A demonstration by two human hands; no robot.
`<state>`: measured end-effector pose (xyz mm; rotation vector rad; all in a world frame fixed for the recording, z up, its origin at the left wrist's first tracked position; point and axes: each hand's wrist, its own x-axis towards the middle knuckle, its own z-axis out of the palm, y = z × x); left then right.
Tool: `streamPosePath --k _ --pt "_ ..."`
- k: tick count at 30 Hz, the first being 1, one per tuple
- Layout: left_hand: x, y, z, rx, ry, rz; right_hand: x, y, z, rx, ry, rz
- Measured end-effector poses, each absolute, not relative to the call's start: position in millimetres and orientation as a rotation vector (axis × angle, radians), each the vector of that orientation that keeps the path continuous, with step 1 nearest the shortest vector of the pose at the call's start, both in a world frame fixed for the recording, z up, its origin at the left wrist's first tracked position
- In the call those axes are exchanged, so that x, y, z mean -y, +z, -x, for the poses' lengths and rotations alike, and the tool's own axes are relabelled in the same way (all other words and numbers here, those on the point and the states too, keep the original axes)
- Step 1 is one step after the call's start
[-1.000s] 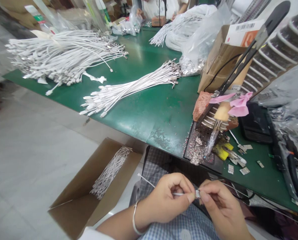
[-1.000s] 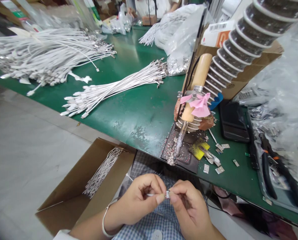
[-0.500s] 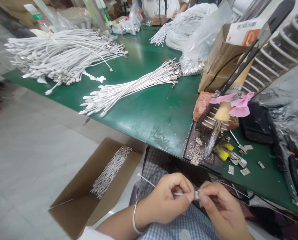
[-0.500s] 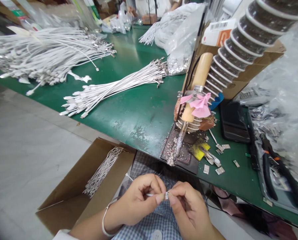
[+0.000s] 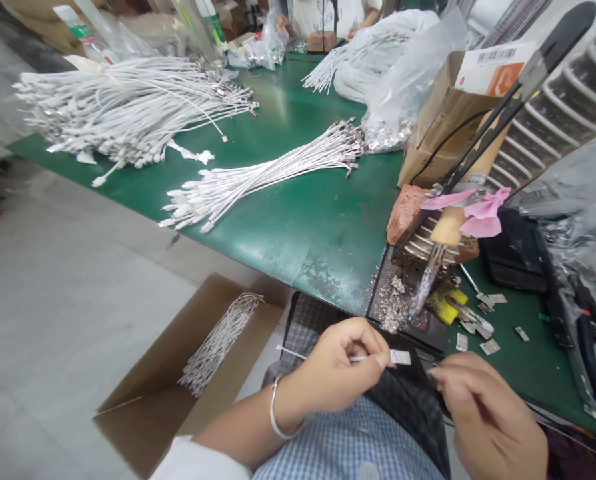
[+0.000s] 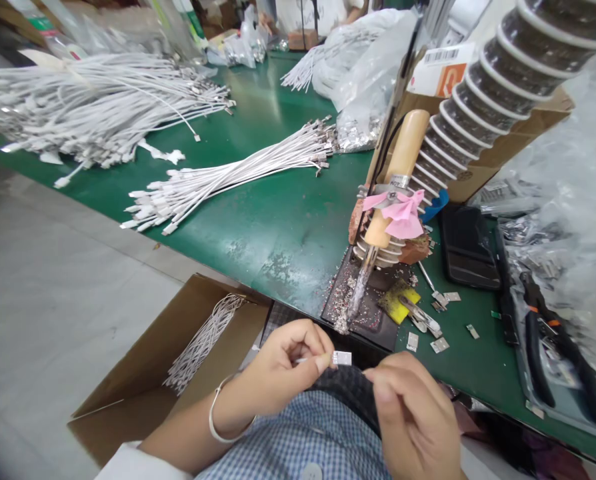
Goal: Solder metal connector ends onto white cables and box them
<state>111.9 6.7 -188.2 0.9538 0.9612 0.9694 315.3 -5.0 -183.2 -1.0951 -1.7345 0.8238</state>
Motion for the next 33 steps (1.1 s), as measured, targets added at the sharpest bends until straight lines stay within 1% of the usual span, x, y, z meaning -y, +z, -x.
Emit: streamPosePath --k 3,7,13,18,33 --pt "-16.0 -184.6 -114.7 -0.938 1.026 -0.981 -1.8 -183.2 -315.6 2.007 0.672 1.023" --pt "-24.0 -182.4 -118.1 -0.902 1.083 -0.995 -8.4 -186.9 -306.5 1.924 0.56 1.1" --pt "-31.2 -182.4 -121.1 -0.923 1.106 -1.009 -21.3 -186.3 -300.0 1.939 0.414 1.019" --pt "-35.4 -181.8 -123.2 -0.924 1.143 -0.982 -29.1 -184.7 -296.9 1.926 0.37 0.959" --pt "-39.3 -176.5 -124.1 -0.916 1.154 -0.933 -36.1 -180.4 -291.5 1.92 0.347 0.962"
